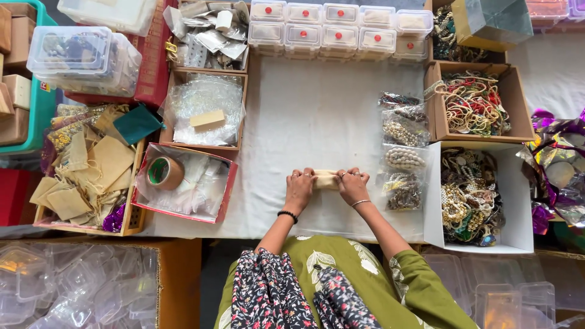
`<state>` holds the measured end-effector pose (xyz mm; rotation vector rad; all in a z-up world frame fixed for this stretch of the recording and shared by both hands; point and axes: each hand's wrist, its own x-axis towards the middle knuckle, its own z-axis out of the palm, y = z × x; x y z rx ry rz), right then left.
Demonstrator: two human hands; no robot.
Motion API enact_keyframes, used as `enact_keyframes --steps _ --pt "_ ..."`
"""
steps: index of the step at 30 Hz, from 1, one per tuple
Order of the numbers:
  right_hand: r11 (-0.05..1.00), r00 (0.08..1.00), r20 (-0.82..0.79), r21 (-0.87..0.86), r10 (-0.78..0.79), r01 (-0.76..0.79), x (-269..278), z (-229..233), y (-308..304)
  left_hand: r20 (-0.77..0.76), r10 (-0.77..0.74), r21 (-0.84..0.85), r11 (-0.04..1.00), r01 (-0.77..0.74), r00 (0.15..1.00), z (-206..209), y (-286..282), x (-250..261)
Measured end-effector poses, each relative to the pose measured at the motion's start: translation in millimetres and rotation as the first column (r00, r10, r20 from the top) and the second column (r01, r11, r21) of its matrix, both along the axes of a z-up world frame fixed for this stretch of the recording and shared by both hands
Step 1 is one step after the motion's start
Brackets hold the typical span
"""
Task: The person sits at a table and packs jewelry items into small plastic bags and cloth pouches. They place the wrapped items into small plastic containers and arrange them on the table. The person handles various necklaces and bracelets, using tape and packaging materials to secure them.
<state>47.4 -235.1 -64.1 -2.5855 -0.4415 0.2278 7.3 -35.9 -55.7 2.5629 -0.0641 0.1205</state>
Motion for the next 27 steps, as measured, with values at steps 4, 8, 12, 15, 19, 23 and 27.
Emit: enact_keyframes --steps 4,8,12,15,19,23,27 --pt "0.982 0.979 -0.078 -0.040 -0.188 0.186 2.9 2.0 2.1 -0.093 0.094 -0.017 0.995 -0.096 0.991 -13.2 -6.7 19.7" --pt "0.974 0.967 0.123 -0.014 -0.222 0.225 -2.6 15.9 1.4 -0.084 0.089 0.204 0.977 -0.071 0.993 -50.6 -9.2 30.0" --pt "0.997 0.913 0.400 -0.003 0.077 -0.083 -4.1 11.0 -6.7 -0.083 0.072 0.383 0.923 -0.035 0.994 -70.7 -17.4 48.3" --pt "0.964 0.893 0.385 0.032 0.232 -0.264 -7.1 27.5 3.3 -0.192 0.127 0.430 0.902 -0.033 0.973 -96.7 -22.7 63.4" --pt "0.959 0.916 0.357 0.140 0.185 -0.248 -2.1 17.3 2.9 -0.560 0.208 0.228 0.969 -0.092 0.802 -141.5 -25.3 94.4" --pt "0.921 1.000 -0.023 0.389 0.011 -0.002 2.5 -14.1 -2.3 -0.704 -0.184 0.015 0.962 0.274 0.686 -159.9 12.9 95.9" --pt "0.936 0.983 -0.129 0.312 -0.128 0.163 6.2 -43.5 -23.0 -0.638 -0.054 -0.394 0.879 -0.266 0.768 -112.4 77.4 1.8"
